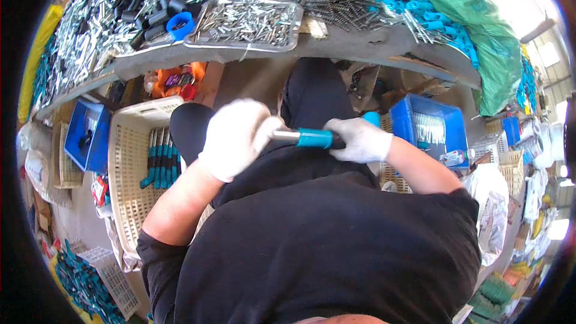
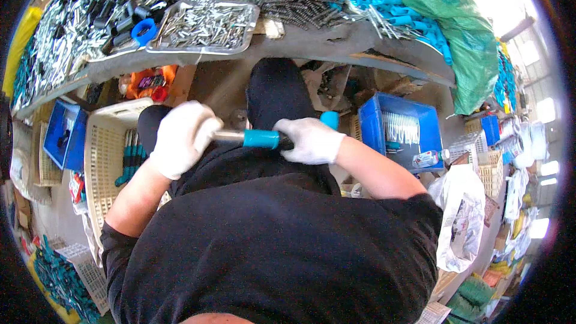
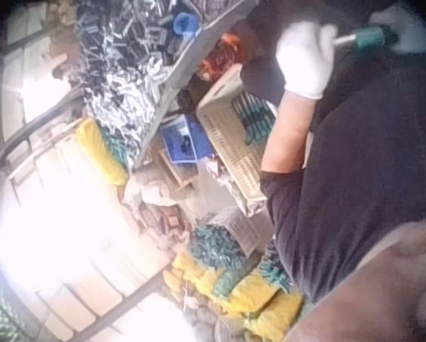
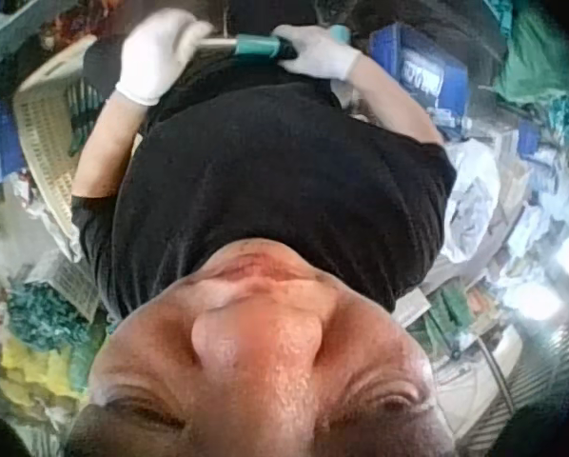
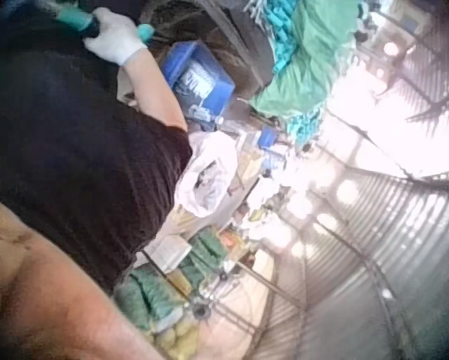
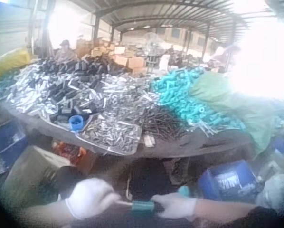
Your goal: The person assembles tools by inserting metal pins and springs into cylindrical components, attaching plastic sleeves, and fitting handle grips together by hand.
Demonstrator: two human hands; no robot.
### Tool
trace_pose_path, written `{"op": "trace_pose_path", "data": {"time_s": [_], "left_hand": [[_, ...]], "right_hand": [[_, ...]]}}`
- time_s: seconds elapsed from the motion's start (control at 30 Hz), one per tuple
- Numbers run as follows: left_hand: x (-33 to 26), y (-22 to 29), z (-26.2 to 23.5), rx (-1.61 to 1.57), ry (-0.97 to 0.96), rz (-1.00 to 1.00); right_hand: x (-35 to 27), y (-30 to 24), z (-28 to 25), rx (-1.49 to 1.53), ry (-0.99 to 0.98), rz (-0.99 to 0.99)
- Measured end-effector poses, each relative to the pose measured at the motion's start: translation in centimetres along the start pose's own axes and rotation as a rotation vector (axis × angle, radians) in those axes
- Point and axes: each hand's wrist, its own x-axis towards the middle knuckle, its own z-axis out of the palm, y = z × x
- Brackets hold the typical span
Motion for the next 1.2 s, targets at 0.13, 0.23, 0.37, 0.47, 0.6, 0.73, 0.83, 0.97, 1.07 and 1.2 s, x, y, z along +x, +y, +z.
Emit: {"op": "trace_pose_path", "data": {"time_s": [0.13, 0.23, 0.37, 0.47, 0.6, 0.73, 0.83, 0.97, 1.07, 1.2], "left_hand": [[1.8, -1.1, -1.9, -0.152, 0.342, -0.164], [1.2, -1.3, -1.0, -0.35, 0.297, -0.314], [1.6, 0.1, 1.8, -0.485, 0.123, -0.332], [0.3, -1.3, 2.7, -0.431, 0.061, -0.349], [-0.4, -2.1, 1.9, -0.429, 0.095, -0.541], [0.5, -2.1, 3.1, -0.567, 0.08, -0.542], [-0.5, -3.0, 3.2, -0.488, 0.056, -0.432], [-1.0, -3.3, 3.7, -0.374, 0.07, -0.461], [0.4, -1.2, 3.6, -0.239, 0.231, -0.256], [1.9, -0.3, 1.9, 0.013, 0.213, 0.127]], "right_hand": [[-6.1, -0.4, -6.9, -0.193, 0.583, 0.22], [-8.2, -0.3, -9.6, -0.219, 1.253, 0.275], [-4.9, 9.3, -4.1, -0.272, 0.943, 0.653], [-5.0, 13.7, -2.5, -0.225, 0.696, 0.667], [-6.5, 9.2, -6.1, -0.181, 1.11, 0.572], [-3.5, 14.7, -2.7, -0.279, 0.569, 0.834], [-3.9, 13.6, -3.5, -0.128, 0.703, 0.694], [-5.4, 10.1, -2.4, 0.238, 0.631, 0.395], [-3.8, 6.7, -1.7, 0.544, 0.262, 0.387], [-1.3, 3.4, -1.0, 0.253, 0.012, 0.129]]}}
